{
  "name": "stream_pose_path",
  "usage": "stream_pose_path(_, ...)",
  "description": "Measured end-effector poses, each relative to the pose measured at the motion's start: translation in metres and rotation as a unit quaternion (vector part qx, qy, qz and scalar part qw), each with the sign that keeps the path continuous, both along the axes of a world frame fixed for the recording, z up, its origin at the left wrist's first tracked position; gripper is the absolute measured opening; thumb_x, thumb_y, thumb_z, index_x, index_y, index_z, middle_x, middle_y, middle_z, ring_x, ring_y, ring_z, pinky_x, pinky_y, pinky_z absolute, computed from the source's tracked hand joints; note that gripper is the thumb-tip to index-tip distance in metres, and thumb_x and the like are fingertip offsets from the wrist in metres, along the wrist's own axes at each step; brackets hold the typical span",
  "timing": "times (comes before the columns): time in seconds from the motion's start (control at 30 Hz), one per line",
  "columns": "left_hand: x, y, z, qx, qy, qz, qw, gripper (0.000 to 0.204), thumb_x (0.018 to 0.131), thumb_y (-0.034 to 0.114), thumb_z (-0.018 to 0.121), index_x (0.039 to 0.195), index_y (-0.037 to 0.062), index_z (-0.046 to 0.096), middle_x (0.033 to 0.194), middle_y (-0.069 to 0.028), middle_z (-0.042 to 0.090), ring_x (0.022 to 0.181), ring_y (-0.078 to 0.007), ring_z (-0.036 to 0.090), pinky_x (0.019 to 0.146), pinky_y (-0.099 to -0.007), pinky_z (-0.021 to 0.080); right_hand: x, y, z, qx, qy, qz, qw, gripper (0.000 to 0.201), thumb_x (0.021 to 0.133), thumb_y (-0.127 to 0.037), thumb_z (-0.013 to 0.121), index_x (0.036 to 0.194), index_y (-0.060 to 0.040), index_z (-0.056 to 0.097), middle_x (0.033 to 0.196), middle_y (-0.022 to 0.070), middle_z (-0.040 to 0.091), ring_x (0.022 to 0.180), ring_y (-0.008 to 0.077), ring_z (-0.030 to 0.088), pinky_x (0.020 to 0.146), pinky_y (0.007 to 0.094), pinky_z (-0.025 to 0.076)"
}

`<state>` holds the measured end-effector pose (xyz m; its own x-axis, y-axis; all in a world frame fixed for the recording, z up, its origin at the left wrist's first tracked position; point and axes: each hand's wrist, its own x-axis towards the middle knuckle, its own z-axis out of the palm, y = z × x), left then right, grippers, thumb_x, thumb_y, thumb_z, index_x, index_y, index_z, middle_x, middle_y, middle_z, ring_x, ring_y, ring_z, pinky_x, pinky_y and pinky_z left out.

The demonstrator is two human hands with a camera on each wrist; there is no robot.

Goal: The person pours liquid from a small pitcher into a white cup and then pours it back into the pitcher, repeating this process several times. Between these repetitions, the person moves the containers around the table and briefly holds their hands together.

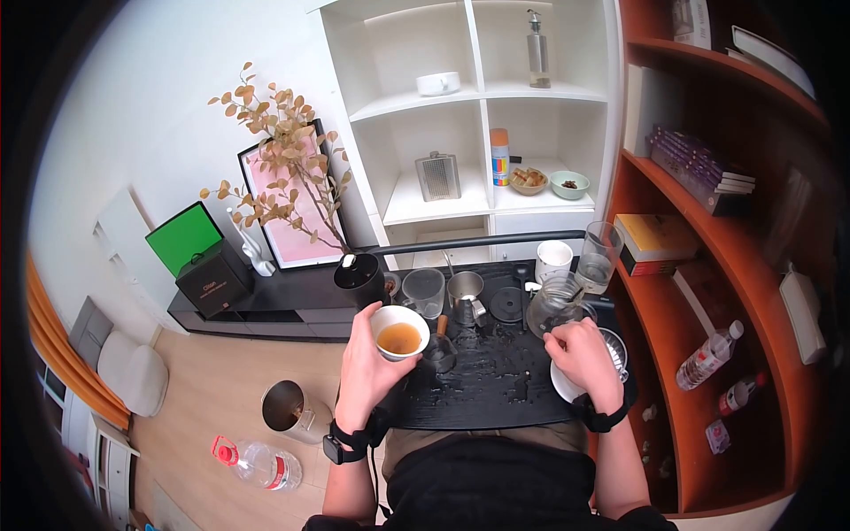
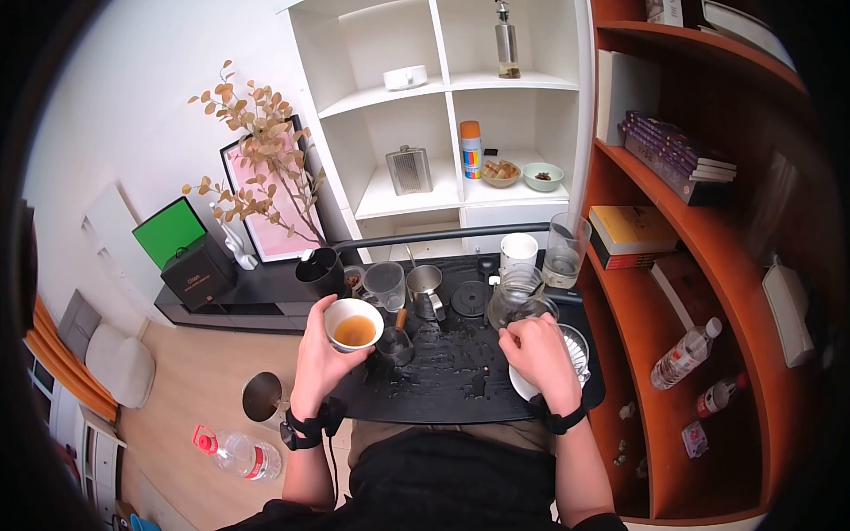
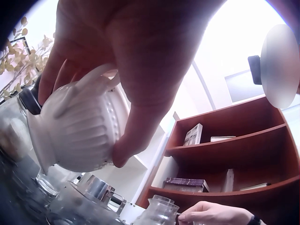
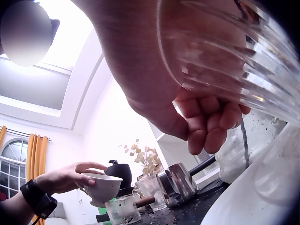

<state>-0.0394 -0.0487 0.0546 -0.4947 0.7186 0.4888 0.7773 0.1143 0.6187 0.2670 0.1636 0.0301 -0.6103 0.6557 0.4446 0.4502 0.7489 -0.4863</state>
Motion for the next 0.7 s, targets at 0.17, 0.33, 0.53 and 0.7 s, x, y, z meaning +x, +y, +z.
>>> stream_pose_path(0.17, -0.003, 0.003, -0.004, -0.009, 0.033, -0.009, 0.999, 0.103, 0.075, 0.016, 0.104, 0.163, 0.0032, 0.051, 0.151, -0.0232, 0.069, 0.140, -0.0412, 0.071, 0.118, -0.0493, 0.058, 0.000, 0.001, -0.002, -0.001, 0.000, 0.003, 1.000, 0.037, 0.104, -0.021, 0.073, 0.080, 0.0061, 0.078, 0.082, 0.0259, 0.076, 0.081, 0.0443, 0.071, 0.092, 0.0487, 0.052)
stream_pose_path(0.33, -0.005, 0.009, -0.010, -0.004, 0.087, -0.020, 0.996, 0.102, 0.074, 0.013, 0.103, 0.162, 0.0019, 0.052, 0.150, -0.0228, 0.066, 0.140, -0.0436, 0.069, 0.118, -0.0496, 0.058, 0.001, 0.002, -0.003, -0.011, 0.005, 0.005, 1.000, 0.035, 0.104, -0.023, 0.072, 0.082, 0.0047, 0.075, 0.083, 0.0245, 0.074, 0.084, 0.0448, 0.069, 0.091, 0.0492, 0.050)
stream_pose_path(0.53, -0.002, 0.011, -0.010, 0.001, 0.139, -0.014, 0.990, 0.099, 0.073, 0.008, 0.101, 0.159, 0.0016, 0.053, 0.150, -0.0228, 0.064, 0.140, -0.0462, 0.066, 0.120, -0.0505, 0.055, 0.001, 0.002, -0.001, -0.001, 0.000, 0.004, 1.000, 0.035, 0.104, -0.019, 0.073, 0.080, 0.0059, 0.078, 0.083, 0.0266, 0.076, 0.082, 0.0444, 0.071, 0.091, 0.0492, 0.052)
stream_pose_path(0.7, -0.001, 0.012, -0.010, -0.002, 0.153, -0.011, 0.988, 0.100, 0.071, 0.006, 0.100, 0.159, 0.0011, 0.052, 0.153, -0.0228, 0.063, 0.142, -0.0460, 0.064, 0.121, -0.0506, 0.053, 0.001, 0.003, -0.006, -0.010, 0.009, 0.004, 1.000, 0.036, 0.104, -0.022, 0.072, 0.080, 0.0048, 0.075, 0.082, 0.0247, 0.073, 0.083, 0.0454, 0.068, 0.091, 0.0498, 0.050)
